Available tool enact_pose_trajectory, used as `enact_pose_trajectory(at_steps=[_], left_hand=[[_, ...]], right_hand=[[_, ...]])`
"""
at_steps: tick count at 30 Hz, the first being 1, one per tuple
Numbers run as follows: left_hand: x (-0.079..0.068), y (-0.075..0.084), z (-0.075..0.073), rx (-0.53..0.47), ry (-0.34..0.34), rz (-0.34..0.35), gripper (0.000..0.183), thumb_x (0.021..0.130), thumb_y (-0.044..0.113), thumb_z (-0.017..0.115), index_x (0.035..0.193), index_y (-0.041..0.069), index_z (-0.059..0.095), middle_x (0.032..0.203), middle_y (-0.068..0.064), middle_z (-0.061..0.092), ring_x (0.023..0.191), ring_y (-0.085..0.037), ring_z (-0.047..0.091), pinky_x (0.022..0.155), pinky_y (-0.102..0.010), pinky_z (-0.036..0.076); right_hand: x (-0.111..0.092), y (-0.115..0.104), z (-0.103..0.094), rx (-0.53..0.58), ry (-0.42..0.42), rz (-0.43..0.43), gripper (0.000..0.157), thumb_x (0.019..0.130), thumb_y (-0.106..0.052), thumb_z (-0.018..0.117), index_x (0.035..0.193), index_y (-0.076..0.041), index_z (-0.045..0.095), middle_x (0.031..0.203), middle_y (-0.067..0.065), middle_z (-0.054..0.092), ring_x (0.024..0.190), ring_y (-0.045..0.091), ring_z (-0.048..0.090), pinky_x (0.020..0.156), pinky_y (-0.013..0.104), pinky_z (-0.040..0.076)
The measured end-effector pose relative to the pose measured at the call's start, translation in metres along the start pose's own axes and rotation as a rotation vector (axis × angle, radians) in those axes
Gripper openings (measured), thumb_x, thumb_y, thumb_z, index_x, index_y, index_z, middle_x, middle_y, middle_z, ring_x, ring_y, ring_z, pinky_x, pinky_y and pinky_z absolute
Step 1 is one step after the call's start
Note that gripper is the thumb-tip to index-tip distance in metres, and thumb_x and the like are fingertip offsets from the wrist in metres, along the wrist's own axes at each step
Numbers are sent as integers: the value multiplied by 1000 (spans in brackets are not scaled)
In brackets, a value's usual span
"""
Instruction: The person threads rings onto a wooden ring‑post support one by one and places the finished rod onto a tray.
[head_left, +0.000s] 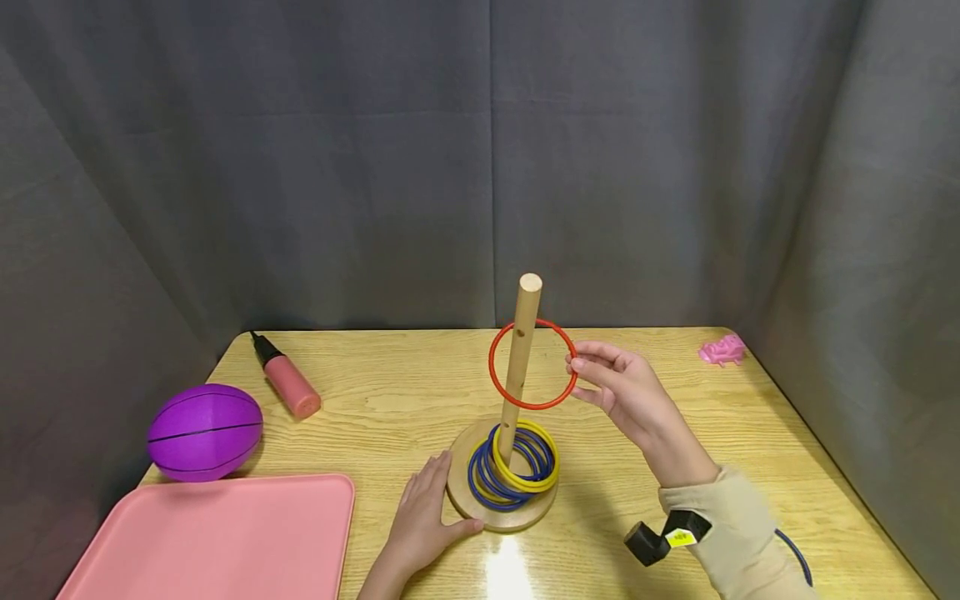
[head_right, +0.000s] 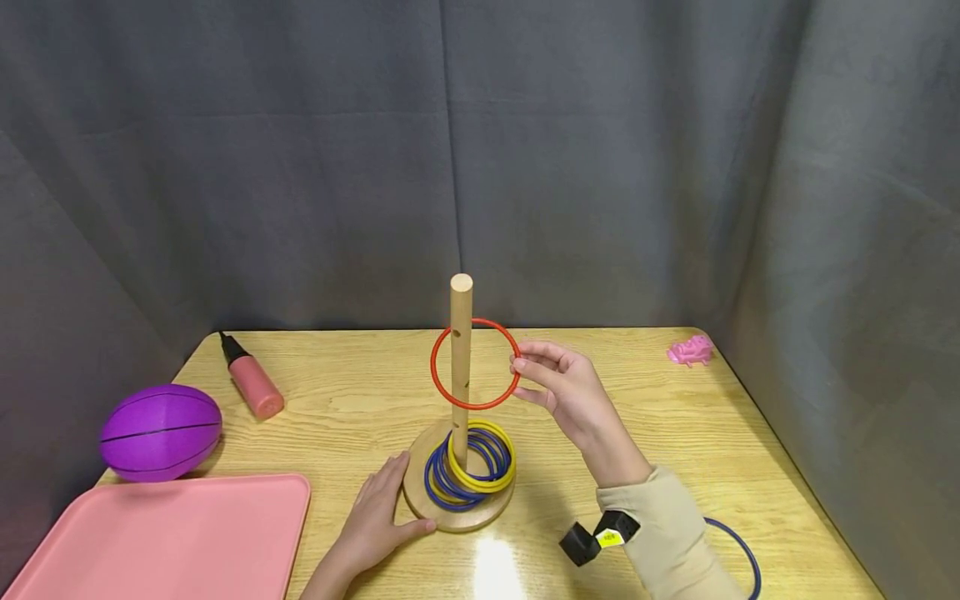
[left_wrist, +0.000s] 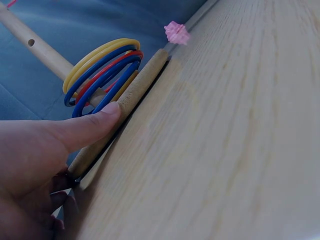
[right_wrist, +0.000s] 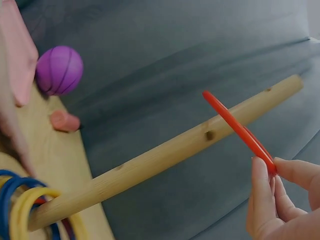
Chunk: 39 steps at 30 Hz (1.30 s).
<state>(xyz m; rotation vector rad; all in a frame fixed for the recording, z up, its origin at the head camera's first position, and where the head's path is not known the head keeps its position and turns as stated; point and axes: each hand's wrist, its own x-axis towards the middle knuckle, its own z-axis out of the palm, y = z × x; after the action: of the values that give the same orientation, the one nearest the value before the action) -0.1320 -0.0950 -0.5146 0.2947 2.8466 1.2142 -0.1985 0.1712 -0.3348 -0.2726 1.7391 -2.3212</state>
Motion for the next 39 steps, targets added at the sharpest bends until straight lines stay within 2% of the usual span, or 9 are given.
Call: enact_pose_trajectory(at_steps=[6, 10, 14, 21, 24, 28, 34, 39], left_hand=[[0, 0, 0, 9, 6, 7, 107, 72, 46, 81, 152, 1, 25, 157, -22, 29, 146, -42, 24, 120, -60, 15], [0, 0, -1, 6, 11, 8, 107, 72, 45, 81, 152, 1, 25, 156, -22, 29, 146, -42, 24, 120, -60, 15], [0, 1, -1, 5, 15, 11, 107, 72, 45, 81, 152, 0, 25, 156, -23, 30, 145, -42, 25, 120, -60, 15], [0, 0, 0, 10, 20, 15, 107, 71, 45, 81, 151, 0, 26, 155, -23, 30, 145, -43, 25, 120, -60, 16], [0, 0, 0, 10, 22, 15, 108, 71, 45, 81, 151, 0, 26, 155, -23, 31, 145, -43, 25, 120, -60, 16], [0, -1, 0, 12, 19, 14, 108, 71, 46, 81, 151, 0, 25, 156, -23, 30, 145, -42, 25, 120, -60, 16], [0, 0, 0, 10, 9, 12, 108, 72, 47, 80, 152, 0, 25, 156, -22, 29, 146, -42, 24, 120, -60, 15], [0, 0, -1, 2, 1, 10, 108, 72, 47, 80, 152, 0, 24, 157, -23, 28, 146, -43, 23, 120, -61, 15]], right_hand=[[1, 24, -8, -81, 35, 77, 16, 96, -1, 55, 101, -15, 63, 91, -8, 66, 87, 3, 63, 76, 20, 59], [2, 40, -14, -128, 34, 120, 13, 96, -4, 57, 107, -10, 61, 91, -8, 65, 89, 3, 63, 77, 21, 59], [4, 59, -23, -178, 14, 149, 17, 96, -5, 57, 113, -4, 59, 91, -8, 64, 90, 4, 62, 77, 22, 59], [8, 94, -39, -265, -54, 209, 19, 95, -7, 58, 113, 1, 60, 90, -8, 63, 88, 5, 63, 77, 24, 60], [10, 105, -42, -293, -64, 229, 29, 95, -7, 58, 118, 11, 56, 91, -7, 64, 88, 5, 64, 76, 25, 60], [11, 112, -43, -320, -66, 238, 37, 95, -6, 58, 123, 17, 50, 91, -5, 64, 88, 6, 64, 77, 25, 60], [12, 114, -44, -352, -35, 245, 36, 92, -5, 62, 120, 16, 53, 89, -4, 65, 84, 6, 64, 73, 23, 60], [12, 115, -48, -374, -1, 234, 38, 92, -4, 62, 120, 19, 51, 89, -3, 65, 82, 6, 65, 74, 25, 61]])
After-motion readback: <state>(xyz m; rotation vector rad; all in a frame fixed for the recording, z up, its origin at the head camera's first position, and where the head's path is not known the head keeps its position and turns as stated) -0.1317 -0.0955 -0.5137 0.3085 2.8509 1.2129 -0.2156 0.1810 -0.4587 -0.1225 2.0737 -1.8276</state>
